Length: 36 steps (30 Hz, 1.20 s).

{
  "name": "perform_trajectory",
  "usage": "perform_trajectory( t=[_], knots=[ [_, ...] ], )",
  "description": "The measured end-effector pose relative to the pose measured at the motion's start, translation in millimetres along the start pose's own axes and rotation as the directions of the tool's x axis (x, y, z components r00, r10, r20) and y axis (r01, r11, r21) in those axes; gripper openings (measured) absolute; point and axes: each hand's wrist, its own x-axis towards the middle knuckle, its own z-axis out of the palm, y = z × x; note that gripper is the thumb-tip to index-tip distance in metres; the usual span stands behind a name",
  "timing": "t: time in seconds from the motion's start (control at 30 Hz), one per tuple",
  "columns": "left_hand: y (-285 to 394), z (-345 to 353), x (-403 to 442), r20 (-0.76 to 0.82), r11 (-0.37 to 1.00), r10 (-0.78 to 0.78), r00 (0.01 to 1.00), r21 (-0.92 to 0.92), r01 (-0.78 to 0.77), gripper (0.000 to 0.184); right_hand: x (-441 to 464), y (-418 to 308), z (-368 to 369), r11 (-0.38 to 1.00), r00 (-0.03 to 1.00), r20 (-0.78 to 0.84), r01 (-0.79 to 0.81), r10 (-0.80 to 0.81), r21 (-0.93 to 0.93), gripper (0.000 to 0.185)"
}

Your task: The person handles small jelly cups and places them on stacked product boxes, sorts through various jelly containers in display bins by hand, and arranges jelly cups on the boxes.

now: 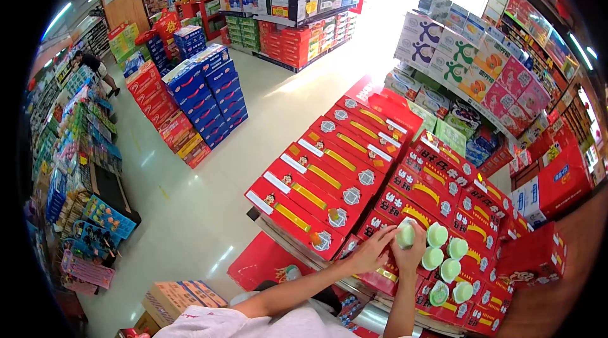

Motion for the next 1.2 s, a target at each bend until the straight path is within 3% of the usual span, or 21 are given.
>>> perform_trajectory(
  t=[0.23,0.3,0.33,0.37,0.4,0.43,0.53,0.67,0.73,0.77,0.87,0.97,1.2],
  knots=[
    [4,0,1,0.030,0.999,0.012,0.999,-0.040,-0.011,0.070,-13,11,-4,0.978,0.977,-0.025,0.209,-0.210,-0.021,0.045],
    [8,1,3,0.041,0.993,-0.057,0.998,-0.099,0.060,0.069,-8,10,-7,0.950,0.949,-0.043,0.312,-0.313,-0.016,0.045],
    [10,0,4,0.050,0.987,-0.093,0.994,-0.127,0.099,0.068,-10,15,-6,0.964,0.963,-0.066,0.263,-0.260,0.047,0.046],
    [8,0,5,-0.004,0.997,-0.007,1.000,-0.074,0.007,0.066,-17,23,-4,0.971,0.976,-0.083,0.212,-0.203,0.112,0.047],
    [8,-1,6,0.018,0.996,-0.030,0.999,-0.085,0.031,0.064,-20,24,-3,0.971,0.985,-0.095,0.161,-0.145,0.179,0.049],
    [8,-1,5,0.038,0.994,-0.055,0.998,-0.097,0.058,0.063,-20,27,-2,0.976,0.981,-0.106,0.173,-0.159,0.132,0.052],
    [8,-1,5,0.017,0.986,-0.088,0.996,-0.139,0.089,0.056,-21,28,1,0.950,0.980,-0.144,0.173,-0.139,0.259,0.053],
    [1,5,3,-0.085,0.972,-0.081,0.993,-0.228,0.060,0.047,-28,37,-3,0.972,0.981,-0.099,0.180,-0.166,0.150,0.049],
    [-1,6,4,-0.157,0.980,-0.015,0.988,-0.197,-0.017,0.041,-18,27,-10,0.973,0.978,-0.001,0.208,-0.209,0.098,0.049],
    [-3,7,4,-0.191,0.982,0.018,0.981,-0.181,-0.053,0.038,-17,26,-7,0.971,0.978,-0.037,0.209,-0.206,0.115,0.048],
    [2,-3,4,-0.145,0.989,-0.045,0.988,-0.149,0.023,0.029,-12,17,-9,0.940,0.945,-0.007,0.325,-0.326,0.103,0.044],
    [-1,-3,4,-0.205,0.991,-0.034,0.978,-0.134,0.006,0.026,-14,20,-8,0.937,0.935,0.064,0.347,-0.348,0.034,0.046],
    [5,-3,3,-0.215,0.983,-0.070,0.974,-0.183,0.030,0.022,-12,15,-8,0.953,0.955,0.061,0.284,-0.291,0.107,0.045]
  ],
)
